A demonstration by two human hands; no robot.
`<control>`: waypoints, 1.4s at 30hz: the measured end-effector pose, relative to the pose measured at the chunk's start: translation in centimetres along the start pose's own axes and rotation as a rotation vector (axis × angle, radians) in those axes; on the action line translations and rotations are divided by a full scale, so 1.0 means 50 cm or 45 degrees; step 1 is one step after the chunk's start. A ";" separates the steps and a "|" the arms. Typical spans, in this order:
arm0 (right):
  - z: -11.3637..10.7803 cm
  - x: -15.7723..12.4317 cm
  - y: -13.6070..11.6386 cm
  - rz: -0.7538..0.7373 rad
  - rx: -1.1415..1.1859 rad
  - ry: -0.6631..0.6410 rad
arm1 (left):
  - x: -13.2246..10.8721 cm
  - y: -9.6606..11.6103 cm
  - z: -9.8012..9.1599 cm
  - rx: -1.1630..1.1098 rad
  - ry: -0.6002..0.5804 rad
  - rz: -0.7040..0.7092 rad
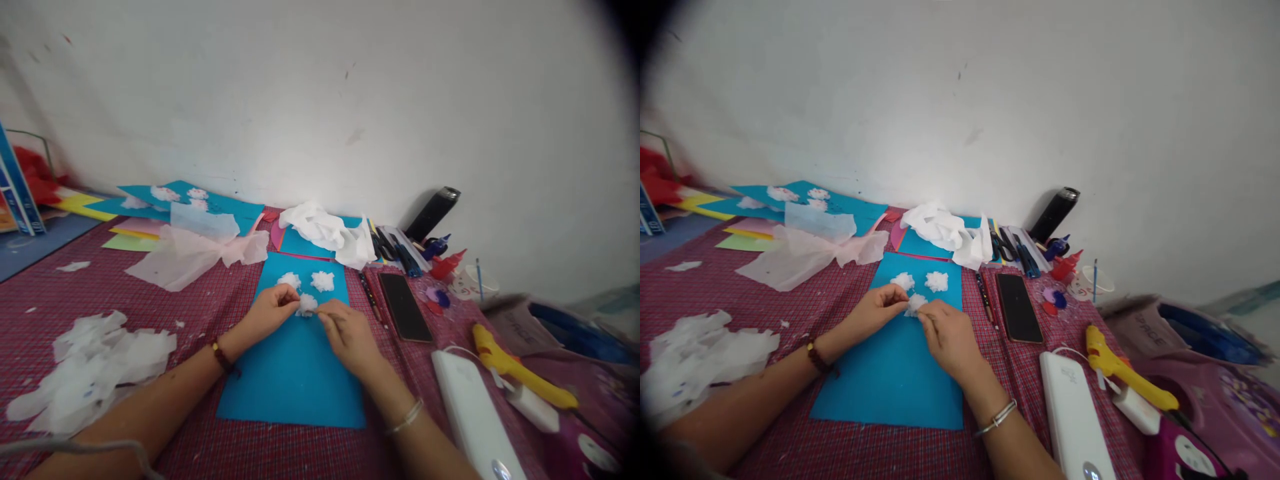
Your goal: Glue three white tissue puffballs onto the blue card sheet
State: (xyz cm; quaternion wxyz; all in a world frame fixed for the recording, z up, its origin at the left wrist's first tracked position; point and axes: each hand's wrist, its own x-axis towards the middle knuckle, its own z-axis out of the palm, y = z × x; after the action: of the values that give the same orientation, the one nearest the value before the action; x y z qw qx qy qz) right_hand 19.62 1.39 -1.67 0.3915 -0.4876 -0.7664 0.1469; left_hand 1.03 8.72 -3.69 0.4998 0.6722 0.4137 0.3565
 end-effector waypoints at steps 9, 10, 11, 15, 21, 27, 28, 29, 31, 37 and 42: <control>0.000 -0.001 0.021 0.283 0.261 0.302 | 0.001 0.002 -0.005 -0.085 0.014 -0.067; 0.001 -0.001 0.019 0.274 0.258 0.300 | 0.001 0.000 -0.006 -0.096 0.018 -0.067; 0.002 -0.001 0.018 0.268 0.256 0.302 | 0.001 0.000 -0.008 -0.104 0.022 -0.070; 0.001 -0.001 0.016 0.289 0.281 0.354 | 0.001 0.001 -0.013 -0.153 0.026 -0.119; -0.001 -0.001 0.021 0.367 0.334 0.457 | 0.002 0.005 -0.016 -0.216 0.028 -0.158; 0.000 -0.001 0.025 0.377 0.343 0.462 | 0.000 0.011 -0.016 -0.216 0.028 -0.170; 0.000 -0.001 0.027 0.373 0.348 0.476 | -0.002 0.010 -0.015 -0.228 0.033 -0.170; -0.001 0.000 0.029 0.368 0.353 0.491 | -0.003 0.009 -0.016 -0.244 0.041 -0.174; -0.002 0.001 0.032 0.352 0.354 0.519 | -0.006 0.006 -0.016 -0.274 0.049 -0.165; -0.003 0.003 0.038 0.326 0.349 0.481 | 0.002 -0.001 -0.028 -0.545 0.015 -0.060; -0.002 0.001 0.037 0.398 0.401 0.477 | 0.023 -0.002 -0.045 -0.712 0.073 -0.125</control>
State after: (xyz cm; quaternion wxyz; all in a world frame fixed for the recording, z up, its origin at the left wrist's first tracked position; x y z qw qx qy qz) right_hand 20.87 2.30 -2.70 0.5698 -0.5517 -0.5640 0.2300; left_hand -0.52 10.63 -3.16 0.6705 0.4772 0.3453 0.4511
